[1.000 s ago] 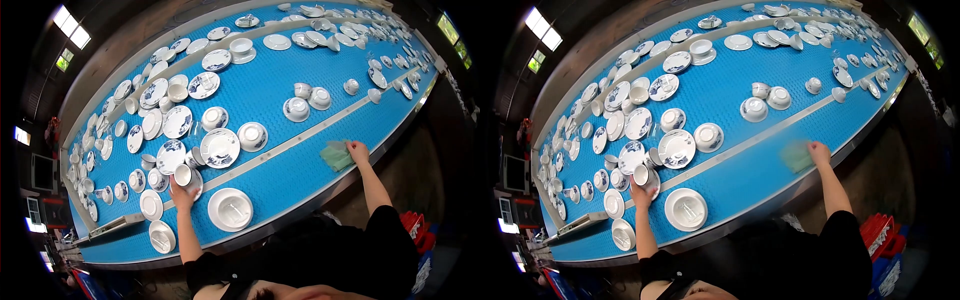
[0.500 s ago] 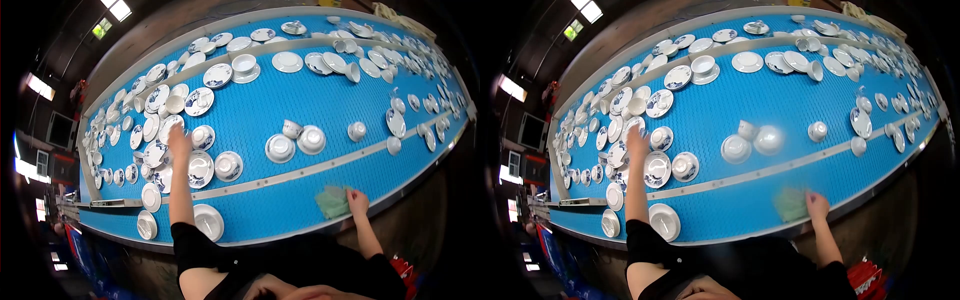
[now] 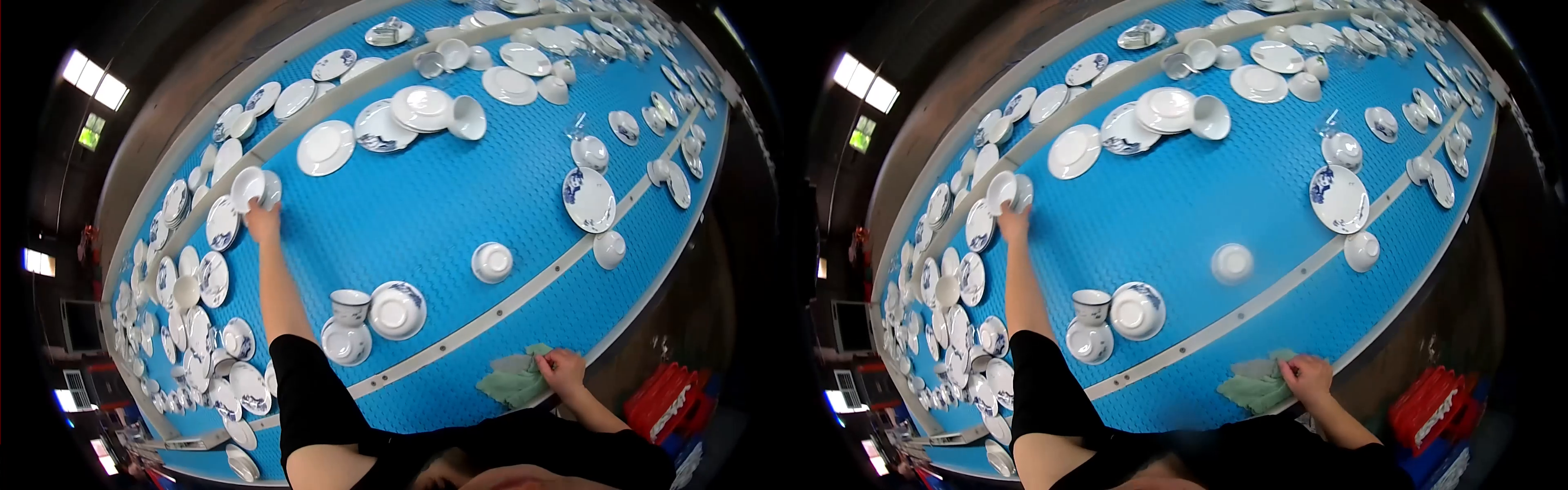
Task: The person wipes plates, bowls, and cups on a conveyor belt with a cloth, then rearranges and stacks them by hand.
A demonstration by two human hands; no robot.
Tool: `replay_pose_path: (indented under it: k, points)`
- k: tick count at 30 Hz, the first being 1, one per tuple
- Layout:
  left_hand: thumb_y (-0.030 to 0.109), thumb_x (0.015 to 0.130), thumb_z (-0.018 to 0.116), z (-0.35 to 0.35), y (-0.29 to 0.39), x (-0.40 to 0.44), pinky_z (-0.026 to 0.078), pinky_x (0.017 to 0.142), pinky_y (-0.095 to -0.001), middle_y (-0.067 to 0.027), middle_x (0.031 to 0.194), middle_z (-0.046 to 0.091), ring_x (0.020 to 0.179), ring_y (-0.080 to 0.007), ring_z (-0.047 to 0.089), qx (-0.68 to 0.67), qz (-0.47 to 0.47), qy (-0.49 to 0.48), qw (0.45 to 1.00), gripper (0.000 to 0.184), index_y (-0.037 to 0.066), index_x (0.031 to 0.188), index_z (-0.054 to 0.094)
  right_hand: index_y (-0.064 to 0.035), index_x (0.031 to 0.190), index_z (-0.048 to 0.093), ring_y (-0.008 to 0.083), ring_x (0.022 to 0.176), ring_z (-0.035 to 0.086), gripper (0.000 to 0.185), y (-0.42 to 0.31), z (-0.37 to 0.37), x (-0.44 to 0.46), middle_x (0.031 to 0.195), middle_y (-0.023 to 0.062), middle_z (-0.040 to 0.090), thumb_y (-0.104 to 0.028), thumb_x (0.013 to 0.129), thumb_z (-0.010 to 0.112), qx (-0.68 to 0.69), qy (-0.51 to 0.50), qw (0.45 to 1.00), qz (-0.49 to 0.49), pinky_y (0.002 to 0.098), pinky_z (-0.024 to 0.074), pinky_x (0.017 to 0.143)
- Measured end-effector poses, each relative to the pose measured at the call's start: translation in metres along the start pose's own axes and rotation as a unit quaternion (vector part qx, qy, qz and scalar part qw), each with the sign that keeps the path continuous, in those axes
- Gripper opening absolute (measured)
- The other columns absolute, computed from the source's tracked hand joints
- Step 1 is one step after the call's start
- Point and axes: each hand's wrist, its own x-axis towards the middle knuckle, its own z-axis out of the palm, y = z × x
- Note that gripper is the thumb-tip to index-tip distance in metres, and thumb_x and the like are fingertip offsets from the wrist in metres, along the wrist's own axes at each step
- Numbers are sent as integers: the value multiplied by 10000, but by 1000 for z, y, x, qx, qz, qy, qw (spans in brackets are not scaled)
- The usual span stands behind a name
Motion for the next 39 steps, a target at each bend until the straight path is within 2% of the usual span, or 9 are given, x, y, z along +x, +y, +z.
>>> replay_pose_path:
  k: [9,17,19,20,24,25,32,35,39]
  points:
    - [69,779,632,-27,-37,-115,481,662,-341,-68,913,559,841,-206,572,-420,-2,-33,907,179,49,907,509,-63,573,577,260,494,537,235,47,-30,31,552,82,542,-235,704,670,60,-25,998,13,343,402,449]
    - [507,811,461,-103,65,-365,404,903,-551,-142,1288,426,1185,-440,366,-922,-313,-216,76,617,116,1283,389,-70,779,622,283,700,565,229,105,-47,52,771,111,587,-255,672,703,56,-52,996,-38,349,440,589]
    - [484,816,455,-107,89,-401,415,898,-567,-154,1246,457,1138,-436,420,-911,-150,-351,157,581,112,1261,408,-72,845,623,291,773,564,282,115,-56,57,860,120,589,-253,651,717,53,-56,992,-98,352,448,641]
    - [506,812,447,-115,109,-414,468,807,-581,-201,1235,444,1108,-457,437,-896,-320,-207,230,615,87,1260,400,-74,882,614,298,808,553,323,117,-61,64,917,121,571,-242,631,727,83,-79,982,-152,355,448,678]
    - [525,824,431,-127,131,-454,523,707,-543,-260,1216,419,1092,-462,448,-915,-232,-297,144,643,49,1255,392,-98,963,583,327,904,530,399,133,-76,79,1044,107,536,-289,640,715,66,-177,938,-292,391,441,779]
    - [456,829,450,-135,136,-457,338,980,-524,-159,1180,514,1122,-361,463,-908,-161,-347,172,507,89,1175,496,-88,954,586,321,905,533,364,145,-73,84,1000,114,552,-268,662,707,46,-233,938,-252,385,438,779]
    - [658,819,320,-140,163,-508,411,914,-497,-127,1251,463,1127,-326,473,-903,-174,-338,198,715,110,1271,395,-41,828,566,205,806,532,192,139,-76,108,836,59,544,-169,740,679,463,-249,850,22,300,417,733]
    - [763,739,266,-141,195,-540,371,954,-447,-105,1254,463,1153,-265,454,-807,-199,-350,432,855,110,1277,391,-44,816,561,198,846,517,133,70,-113,99,938,77,535,-122,757,652,495,-256,791,-254,301,417,758]
    - [661,754,478,-104,211,-583,445,863,-395,-75,1194,497,1030,-216,528,-790,-187,-394,430,780,92,1277,370,-50,864,575,291,917,544,161,25,-123,89,1008,137,550,-138,747,642,295,-212,795,-485,340,439,771]
